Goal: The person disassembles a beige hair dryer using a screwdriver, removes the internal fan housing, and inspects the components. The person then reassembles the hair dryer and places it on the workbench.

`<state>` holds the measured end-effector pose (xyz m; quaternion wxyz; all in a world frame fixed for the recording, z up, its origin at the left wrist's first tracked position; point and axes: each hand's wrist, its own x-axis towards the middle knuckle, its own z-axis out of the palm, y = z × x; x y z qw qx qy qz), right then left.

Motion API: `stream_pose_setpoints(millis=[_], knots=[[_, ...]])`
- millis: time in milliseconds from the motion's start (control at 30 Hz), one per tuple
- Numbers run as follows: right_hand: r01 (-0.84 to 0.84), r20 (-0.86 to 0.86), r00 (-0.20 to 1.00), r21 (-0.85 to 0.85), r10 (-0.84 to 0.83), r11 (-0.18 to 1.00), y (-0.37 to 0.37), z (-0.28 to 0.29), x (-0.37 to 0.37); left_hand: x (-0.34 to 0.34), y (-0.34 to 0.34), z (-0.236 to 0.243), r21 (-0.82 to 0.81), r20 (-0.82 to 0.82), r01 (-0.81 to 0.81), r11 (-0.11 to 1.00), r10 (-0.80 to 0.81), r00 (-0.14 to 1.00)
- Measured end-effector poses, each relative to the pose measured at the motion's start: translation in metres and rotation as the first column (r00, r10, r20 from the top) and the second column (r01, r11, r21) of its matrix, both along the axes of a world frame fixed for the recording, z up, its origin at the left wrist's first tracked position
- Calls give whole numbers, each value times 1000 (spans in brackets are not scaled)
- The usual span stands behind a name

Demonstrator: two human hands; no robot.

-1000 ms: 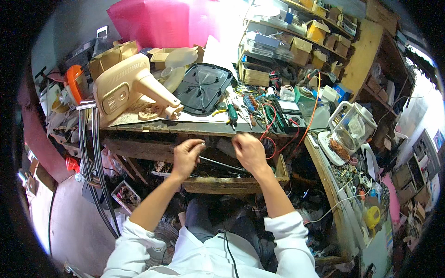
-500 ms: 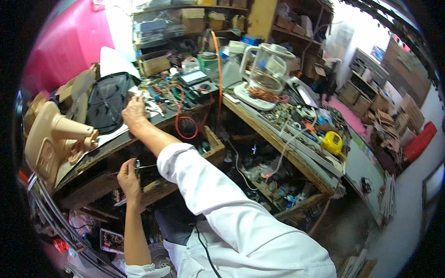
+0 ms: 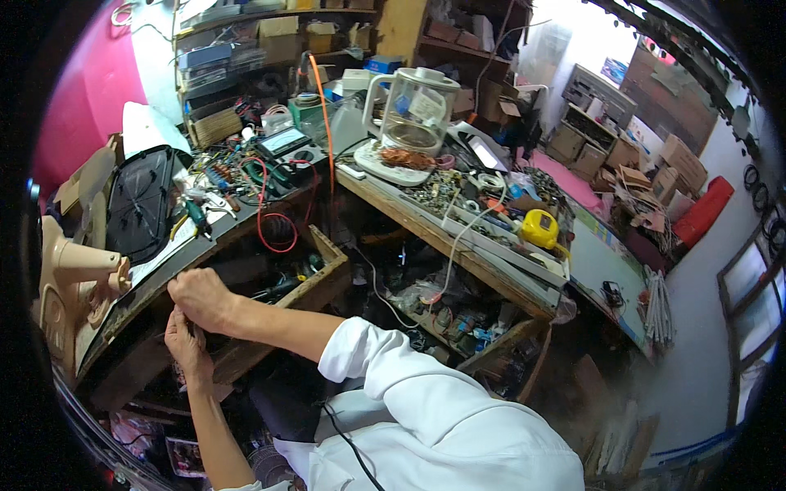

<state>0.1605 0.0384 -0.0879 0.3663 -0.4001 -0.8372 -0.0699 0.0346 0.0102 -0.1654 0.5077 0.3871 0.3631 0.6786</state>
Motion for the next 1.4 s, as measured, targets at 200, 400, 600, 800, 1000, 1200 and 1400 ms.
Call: stream_pose_setpoints(millis=[200, 400, 600, 800, 1000, 1200, 1400], knots=[[-174, -222, 965, -138, 141, 975, -5, -15, 20, 3, -13, 10, 8, -86, 39, 999, -38, 996], [-297, -276, 927, -134, 252, 945, -11, -10, 35, 2, -15, 7, 44, -122, 126, 991, -120, 985], [-260, -146, 963, -298, 225, 919, -13, -3, 43, -6, -12, 0, -4, -233, 226, 974, -221, 947], [36, 160, 987, -213, -2, 976, -39, 3, 36, -10, -13, 0, -32, -296, 327, 944, -321, 899], [36, 36, 999, -59, -34, 998, -51, 6, 56, 3, -23, 20, -66, -307, 289, 955, -296, 904], [507, 153, 850, 27, -505, 862, -95, 65, 181, -5, -14, 9, -164, -235, 275, 948, -308, 922], [879, 260, 456, 20, -851, 477, -136, 98, 318, -1, -17, 15, -179, -250, 333, 926, -370, 895]])
